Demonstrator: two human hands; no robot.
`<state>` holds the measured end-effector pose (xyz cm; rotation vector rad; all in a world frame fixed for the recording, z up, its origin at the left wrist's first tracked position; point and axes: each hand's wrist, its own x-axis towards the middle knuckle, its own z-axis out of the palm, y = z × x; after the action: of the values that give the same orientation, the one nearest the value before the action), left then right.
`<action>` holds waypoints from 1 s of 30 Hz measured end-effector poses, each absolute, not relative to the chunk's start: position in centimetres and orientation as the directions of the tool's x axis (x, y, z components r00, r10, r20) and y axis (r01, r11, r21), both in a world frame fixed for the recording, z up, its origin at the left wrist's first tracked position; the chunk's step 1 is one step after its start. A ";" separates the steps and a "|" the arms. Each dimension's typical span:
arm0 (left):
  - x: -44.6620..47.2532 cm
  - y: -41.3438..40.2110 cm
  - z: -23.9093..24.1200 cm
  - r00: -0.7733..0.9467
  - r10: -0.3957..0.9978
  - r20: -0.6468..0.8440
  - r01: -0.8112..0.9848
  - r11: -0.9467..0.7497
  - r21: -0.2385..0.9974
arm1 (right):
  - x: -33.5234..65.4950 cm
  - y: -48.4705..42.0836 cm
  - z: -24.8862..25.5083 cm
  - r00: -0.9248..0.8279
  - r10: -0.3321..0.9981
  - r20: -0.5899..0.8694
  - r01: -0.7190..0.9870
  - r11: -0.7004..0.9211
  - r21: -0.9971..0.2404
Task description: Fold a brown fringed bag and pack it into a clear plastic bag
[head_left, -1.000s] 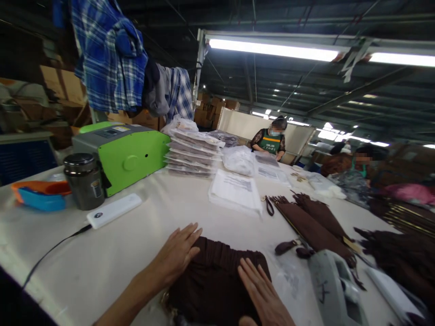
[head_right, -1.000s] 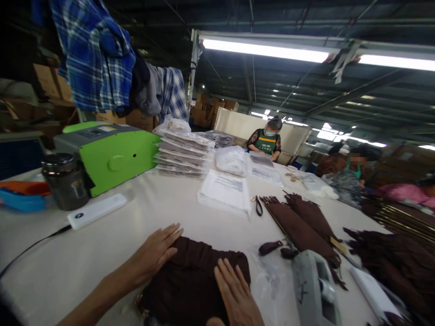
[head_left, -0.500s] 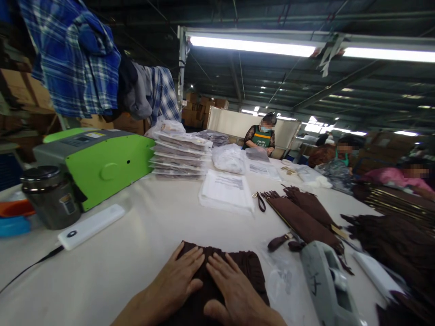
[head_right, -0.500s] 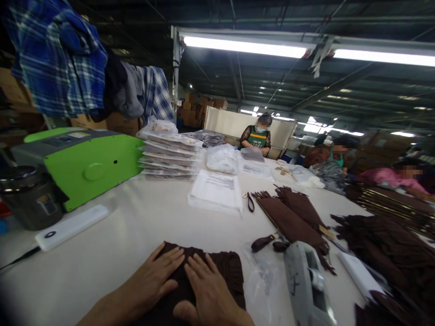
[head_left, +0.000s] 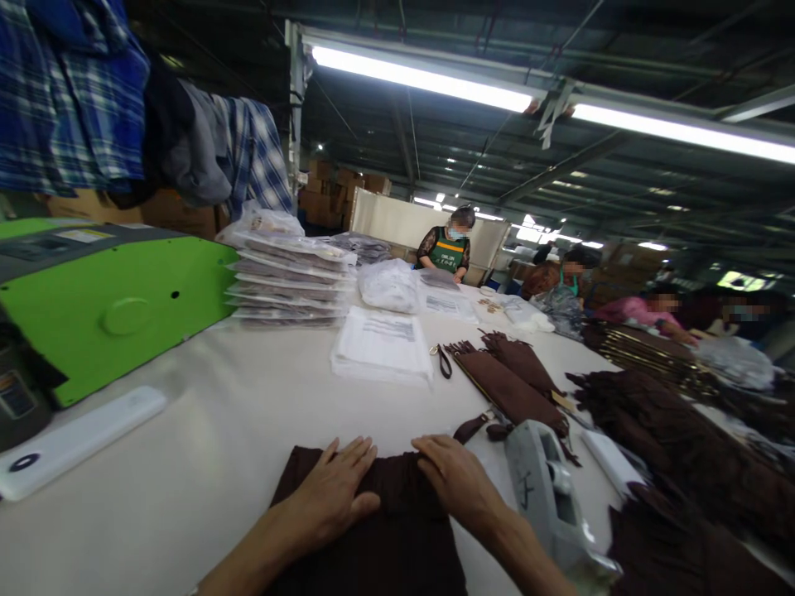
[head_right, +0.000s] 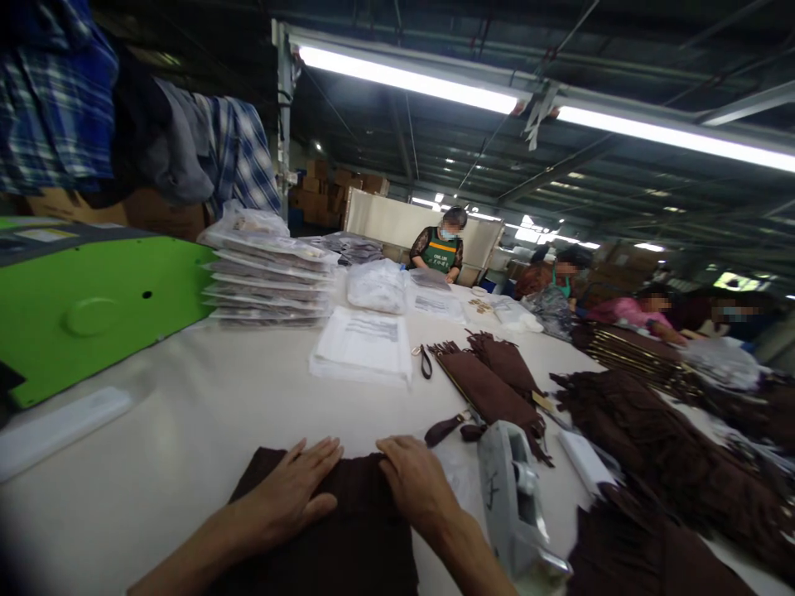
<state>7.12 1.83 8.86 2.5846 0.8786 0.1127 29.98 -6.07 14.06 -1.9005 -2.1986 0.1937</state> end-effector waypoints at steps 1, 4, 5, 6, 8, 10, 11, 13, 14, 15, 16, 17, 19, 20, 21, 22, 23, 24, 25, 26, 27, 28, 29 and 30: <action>7.1 1.2 8.9 0.808 0.584 -0.076 0.560 -0.722 0.405 | 30.6 -6.0 14.2 -0.124 0.990 0.065 0.965 0.135 -0.226; 6.3 -0.9 9.0 0.819 0.567 -0.089 0.552 -0.733 0.397 | 31.1 -6.2 14.0 -0.081 0.996 0.043 0.971 0.089 -0.223; 6.0 -1.5 9.1 0.824 0.559 -0.093 0.546 -0.738 0.396 | 30.9 -6.3 13.8 -0.051 0.997 0.050 0.969 0.061 -0.241; 5.8 -1.8 9.3 0.831 0.548 -0.096 0.537 -0.745 0.396 | 30.6 -6.4 13.6 -0.017 0.998 0.056 0.965 0.031 -0.262; 5.8 -2.1 9.7 0.839 0.536 -0.095 0.527 -0.754 0.392 | 29.8 -6.3 13.0 0.036 0.998 0.055 0.961 -0.020 -0.277; 6.4 -1.9 10.0 0.830 0.555 -0.058 0.532 -0.756 0.380 | 29.1 -6.0 12.3 0.048 0.998 0.038 0.965 -0.037 -0.258; 6.8 -1.8 10.1 0.823 0.568 -0.029 0.535 -0.757 0.375 | 28.8 -5.9 12.0 0.043 0.999 0.026 0.969 -0.035 -0.246; 7.6 -1.4 10.2 0.817 0.576 0.008 0.531 -0.759 0.376 | 28.7 -5.9 11.7 0.028 1.000 0.009 0.972 -0.025 -0.232; 7.9 -1.4 10.2 0.823 0.569 0.007 0.523 -0.761 0.385 | 28.7 -6.0 11.7 0.021 1.000 0.000 0.973 -0.021 -0.230; 8.1 -1.4 10.1 0.830 0.558 -0.004 0.512 -0.760 0.399 | 28.8 -6.2 11.9 0.018 1.000 -0.007 0.974 -0.019 -0.225; 8.3 -1.4 10.1 0.835 0.550 -0.016 0.506 -0.757 0.413 | 28.9 -6.3 12.1 0.010 1.000 -0.007 0.977 -0.011 -0.215; 8.3 -1.6 9.9 0.837 0.547 -0.024 0.504 -0.753 0.423 | 28.9 -6.4 12.4 -0.005 1.000 0.005 0.981 0.006 -0.196; 8.2 -1.9 9.7 0.833 0.552 -0.027 0.508 -0.745 0.432 | 28.7 -6.4 13.0 -0.078 0.996 0.051 0.987 0.084 -0.136; 8.2 -2.1 9.7 0.830 0.557 -0.028 0.512 -0.741 0.435 | 28.5 -6.3 13.2 -0.134 0.988 0.071 0.985 0.141 -0.102; 8.1 -2.2 9.6 0.826 0.562 -0.033 0.517 -0.735 0.438 | 28.2 -6.0 13.3 -0.194 0.978 0.077 0.977 0.199 -0.072; 8.1 -2.3 9.5 0.823 0.567 -0.040 0.524 -0.729 0.441 | 27.8 -5.7 13.3 -0.250 0.966 0.063 0.966 0.253 -0.051; 8.0 -2.4 9.4 0.820 0.571 -0.045 0.528 -0.723 0.446 | 27.5 -5.4 13.2 -0.293 0.955 0.038 0.955 0.294 -0.038; 8.0 -2.4 9.3 0.816 0.576 -0.043 0.530 -0.718 0.451 | 27.1 -5.0 13.1 -0.319 0.948 0.009 0.947 0.319 -0.030; 8.0 -2.4 9.2 0.815 0.579 -0.034 0.528 -0.716 0.457 | 26.8 -4.8 12.9 -0.329 0.944 -0.014 0.944 0.328 -0.021; 8.0 -2.4 9.0 0.814 0.580 -0.022 0.523 -0.717 0.461 | 26.6 -4.6 12.7 -0.327 0.945 -0.029 0.945 0.326 -0.012; 8.0 -2.4 8.8 0.813 0.582 -0.010 0.519 -0.718 0.465 | 26.5 -4.5 12.5 -0.315 0.949 -0.033 0.949 0.315 -0.005; 7.9 -2.4 8.6 0.812 0.584 0.001 0.515 -0.717 0.469 | 26.4 -4.6 12.3 -0.298 0.954 -0.024 0.955 0.298 -0.001; 7.8 -2.4 8.3 0.810 0.586 0.010 0.512 -0.716 0.475 | 26.5 -4.7 12.1 -0.278 0.961 -0.010 0.961 0.278 -0.001; 7.7 -2.4 8.1 0.809 0.587 0.016 0.509 -0.714 0.481 | 26.6 -5.0 11.9 -0.259 0.966 0.007 0.966 0.259 -0.007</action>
<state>7.74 -2.39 8.12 2.5319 0.8157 0.2302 26.63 -4.97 11.90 -1.9060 -2.4846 0.0025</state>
